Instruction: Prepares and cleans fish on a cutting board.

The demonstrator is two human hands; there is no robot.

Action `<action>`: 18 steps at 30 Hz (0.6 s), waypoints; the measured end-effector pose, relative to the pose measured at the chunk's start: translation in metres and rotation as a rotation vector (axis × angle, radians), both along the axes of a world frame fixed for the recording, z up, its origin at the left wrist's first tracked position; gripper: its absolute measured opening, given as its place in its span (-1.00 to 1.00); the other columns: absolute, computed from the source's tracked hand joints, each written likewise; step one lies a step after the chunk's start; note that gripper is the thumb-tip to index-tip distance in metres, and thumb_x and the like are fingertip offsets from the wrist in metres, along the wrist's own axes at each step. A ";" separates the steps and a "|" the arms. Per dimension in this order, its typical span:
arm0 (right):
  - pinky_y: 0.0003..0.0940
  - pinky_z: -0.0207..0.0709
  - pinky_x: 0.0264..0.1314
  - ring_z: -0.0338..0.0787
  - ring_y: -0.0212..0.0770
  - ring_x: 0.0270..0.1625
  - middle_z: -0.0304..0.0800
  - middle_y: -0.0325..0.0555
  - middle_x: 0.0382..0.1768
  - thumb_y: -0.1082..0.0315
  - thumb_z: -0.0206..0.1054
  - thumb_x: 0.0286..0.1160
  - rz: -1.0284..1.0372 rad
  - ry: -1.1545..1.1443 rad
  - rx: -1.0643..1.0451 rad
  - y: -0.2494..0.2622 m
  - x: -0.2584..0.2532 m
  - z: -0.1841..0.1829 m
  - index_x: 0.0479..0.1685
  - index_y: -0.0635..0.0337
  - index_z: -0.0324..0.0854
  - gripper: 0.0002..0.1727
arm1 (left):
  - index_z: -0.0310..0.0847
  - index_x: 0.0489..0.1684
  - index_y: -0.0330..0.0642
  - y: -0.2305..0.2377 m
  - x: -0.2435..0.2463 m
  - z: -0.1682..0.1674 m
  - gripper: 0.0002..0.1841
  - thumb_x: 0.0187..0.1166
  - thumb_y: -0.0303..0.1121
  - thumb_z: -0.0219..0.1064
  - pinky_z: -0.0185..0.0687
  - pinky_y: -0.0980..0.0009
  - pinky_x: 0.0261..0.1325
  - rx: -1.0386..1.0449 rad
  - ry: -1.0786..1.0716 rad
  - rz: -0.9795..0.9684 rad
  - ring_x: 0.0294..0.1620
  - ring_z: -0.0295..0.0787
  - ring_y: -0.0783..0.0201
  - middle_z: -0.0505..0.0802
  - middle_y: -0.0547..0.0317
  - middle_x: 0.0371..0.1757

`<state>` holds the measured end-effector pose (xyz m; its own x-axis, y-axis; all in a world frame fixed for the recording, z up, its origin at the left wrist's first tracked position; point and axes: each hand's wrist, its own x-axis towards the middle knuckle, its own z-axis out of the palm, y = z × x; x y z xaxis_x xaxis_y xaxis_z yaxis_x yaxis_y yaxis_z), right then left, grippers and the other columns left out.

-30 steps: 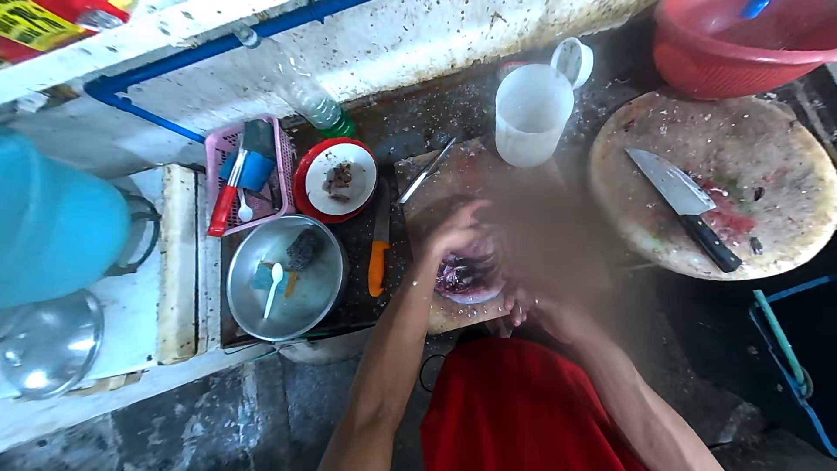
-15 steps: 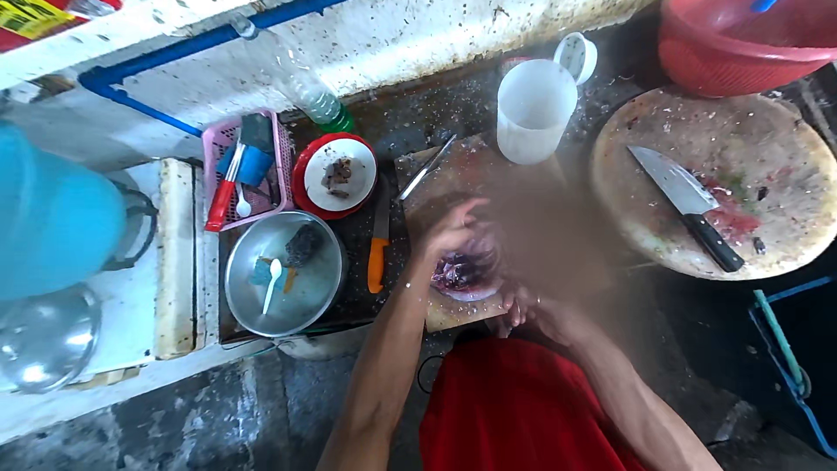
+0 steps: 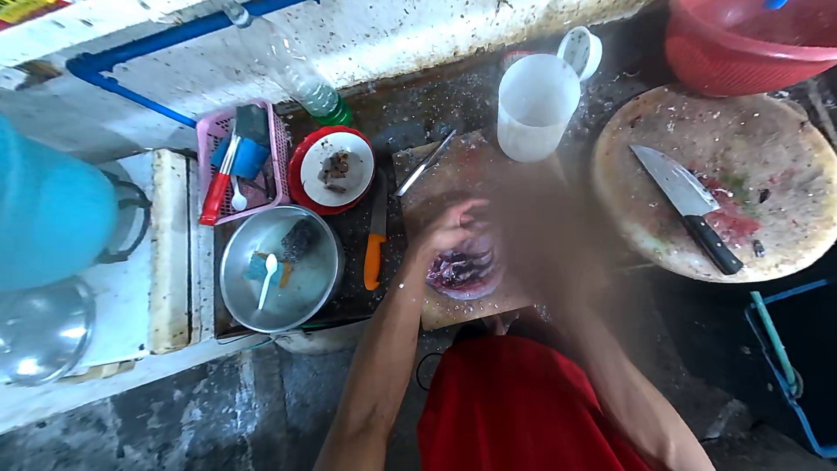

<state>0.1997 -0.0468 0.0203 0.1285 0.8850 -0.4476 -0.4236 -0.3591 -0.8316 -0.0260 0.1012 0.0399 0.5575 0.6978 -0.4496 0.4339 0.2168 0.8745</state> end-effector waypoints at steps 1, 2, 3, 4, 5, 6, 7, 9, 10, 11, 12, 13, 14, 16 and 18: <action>-0.41 0.63 -0.46 0.83 -0.25 -0.40 0.90 0.01 -0.24 0.17 -0.14 0.89 -0.013 0.070 -0.068 0.000 0.000 -0.003 0.26 0.32 0.42 -0.60 | 0.34 0.71 -0.07 0.001 0.001 0.000 -0.27 0.44 -0.63 0.40 0.71 0.23 0.06 -0.006 0.015 -0.015 -0.11 0.79 0.24 0.87 -0.09 0.01; -0.37 0.66 -0.46 0.84 -0.19 -0.40 0.90 0.07 -0.24 0.17 -0.13 0.87 0.052 0.109 -0.053 -0.005 0.001 -0.002 0.29 0.35 0.38 -0.59 | 0.32 0.72 -0.06 0.002 0.002 0.001 -0.22 0.38 -0.62 0.45 0.71 0.19 0.06 -0.014 0.023 -0.038 -0.11 0.78 0.20 0.86 -0.10 0.01; -0.34 0.69 -0.44 0.86 -0.15 -0.38 0.89 0.09 -0.22 0.17 -0.07 0.82 0.165 0.135 -0.006 -0.011 0.000 0.003 0.32 0.35 0.34 -0.58 | 0.30 0.73 -0.04 0.004 0.003 0.001 -0.17 0.32 -0.63 0.48 0.72 0.15 0.08 -0.017 0.024 -0.069 -0.08 0.77 0.16 0.84 -0.13 0.02; -0.34 0.70 -0.42 0.88 -0.15 -0.35 0.90 0.08 -0.18 0.12 0.01 0.76 0.290 0.166 0.027 -0.018 -0.002 0.009 0.35 0.33 0.34 -0.54 | 0.29 0.74 -0.02 0.006 0.003 0.002 -0.13 0.28 -0.64 0.48 0.71 0.13 0.07 -0.016 0.023 -0.096 -0.09 0.76 0.15 0.83 -0.13 0.02; -0.35 0.71 -0.40 0.88 -0.15 -0.33 0.91 0.07 -0.15 0.07 0.10 0.71 0.396 0.216 0.038 -0.022 -0.005 0.014 0.36 0.31 0.36 -0.50 | 0.28 0.75 -0.02 0.006 0.003 0.002 -0.12 0.25 -0.64 0.46 0.70 0.14 0.01 -0.012 0.018 -0.122 -0.13 0.75 0.16 0.83 -0.11 -0.01; -0.36 0.72 -0.38 0.89 -0.15 -0.32 0.91 0.09 -0.13 0.03 0.16 0.69 0.468 0.283 0.031 -0.023 -0.008 0.015 0.38 0.29 0.37 -0.47 | 0.28 0.75 -0.01 0.007 0.004 0.002 -0.12 0.25 -0.65 0.43 0.69 0.19 -0.08 -0.004 0.007 -0.141 -0.20 0.72 0.20 0.82 -0.07 -0.07; -0.37 0.72 -0.37 0.90 -0.14 -0.32 0.91 0.10 -0.13 0.00 0.19 0.69 0.511 0.364 0.017 -0.022 -0.012 0.014 0.36 0.27 0.38 -0.47 | 0.28 0.75 -0.01 0.008 0.005 0.003 -0.14 0.27 -0.66 0.41 0.68 0.23 -0.13 0.000 -0.003 -0.151 -0.25 0.71 0.24 0.82 -0.04 -0.11; -0.40 0.73 -0.37 0.90 -0.15 -0.36 0.91 0.12 -0.15 0.04 0.17 0.72 0.530 0.465 0.009 -0.016 -0.019 0.008 0.33 0.28 0.40 -0.52 | 0.30 0.73 -0.05 0.008 0.005 0.003 -0.18 0.31 -0.68 0.37 0.69 0.29 -0.12 0.013 -0.022 -0.162 -0.28 0.72 0.29 0.83 -0.02 -0.14; -0.41 0.72 -0.38 0.89 -0.17 -0.38 0.91 0.11 -0.17 0.09 0.16 0.74 0.521 0.463 0.025 -0.012 -0.020 0.006 0.32 0.30 0.40 -0.54 | 0.32 0.72 -0.07 0.008 0.005 0.002 -0.20 0.32 -0.69 0.36 0.70 0.28 -0.09 0.019 -0.026 -0.165 -0.26 0.74 0.28 0.84 -0.03 -0.12; -0.41 0.73 -0.40 0.88 -0.19 -0.41 0.91 0.09 -0.20 0.13 0.18 0.74 0.503 0.441 0.055 -0.011 -0.020 0.006 0.30 0.34 0.43 -0.57 | 0.34 0.71 -0.09 0.009 0.005 0.001 -0.20 0.32 -0.70 0.36 0.70 0.27 -0.07 0.027 -0.024 -0.165 -0.24 0.74 0.27 0.84 -0.05 -0.10; -0.40 0.74 -0.40 0.86 -0.21 -0.44 0.91 0.06 -0.22 0.16 0.23 0.72 0.483 0.410 0.093 -0.011 -0.018 0.008 0.29 0.36 0.46 -0.57 | 0.35 0.71 -0.09 0.008 0.005 0.001 -0.21 0.31 -0.70 0.35 0.70 0.26 -0.06 0.028 -0.019 -0.157 -0.22 0.74 0.26 0.85 -0.05 -0.09; -0.40 0.74 -0.40 0.85 -0.23 -0.44 0.90 0.04 -0.22 0.17 0.28 0.70 0.467 0.375 0.142 -0.013 -0.016 0.012 0.32 0.39 0.47 -0.54 | 0.36 0.70 -0.09 0.008 0.005 0.001 -0.21 0.31 -0.70 0.35 0.70 0.26 -0.05 0.031 -0.017 -0.143 -0.22 0.75 0.26 0.85 -0.05 -0.09; -0.38 0.74 -0.39 0.84 -0.24 -0.43 0.90 0.03 -0.21 0.19 0.32 0.67 0.460 0.335 0.189 -0.016 -0.013 0.016 0.35 0.41 0.48 -0.52 | 0.37 0.70 -0.09 0.008 0.004 0.001 -0.22 0.31 -0.70 0.36 0.70 0.26 -0.05 0.041 -0.018 -0.132 -0.22 0.75 0.26 0.85 -0.05 -0.10; -0.34 0.74 -0.37 0.84 -0.22 -0.41 0.89 0.03 -0.19 0.18 0.35 0.65 0.469 0.296 0.222 -0.019 -0.009 0.025 0.40 0.41 0.45 -0.48 | 0.38 0.68 -0.12 0.008 0.003 -0.001 -0.22 0.30 -0.69 0.39 0.72 0.23 -0.02 0.063 -0.030 -0.122 -0.22 0.76 0.24 0.85 -0.07 -0.12; -0.36 0.74 -0.37 0.85 -0.20 -0.41 0.90 0.06 -0.19 0.12 0.30 0.68 0.488 0.354 0.145 -0.018 -0.009 0.024 0.39 0.38 0.44 -0.47 | 0.37 0.69 -0.12 0.006 0.005 -0.001 -0.22 0.33 -0.71 0.39 0.72 0.23 0.00 0.045 -0.028 -0.117 -0.20 0.77 0.24 0.86 -0.07 -0.10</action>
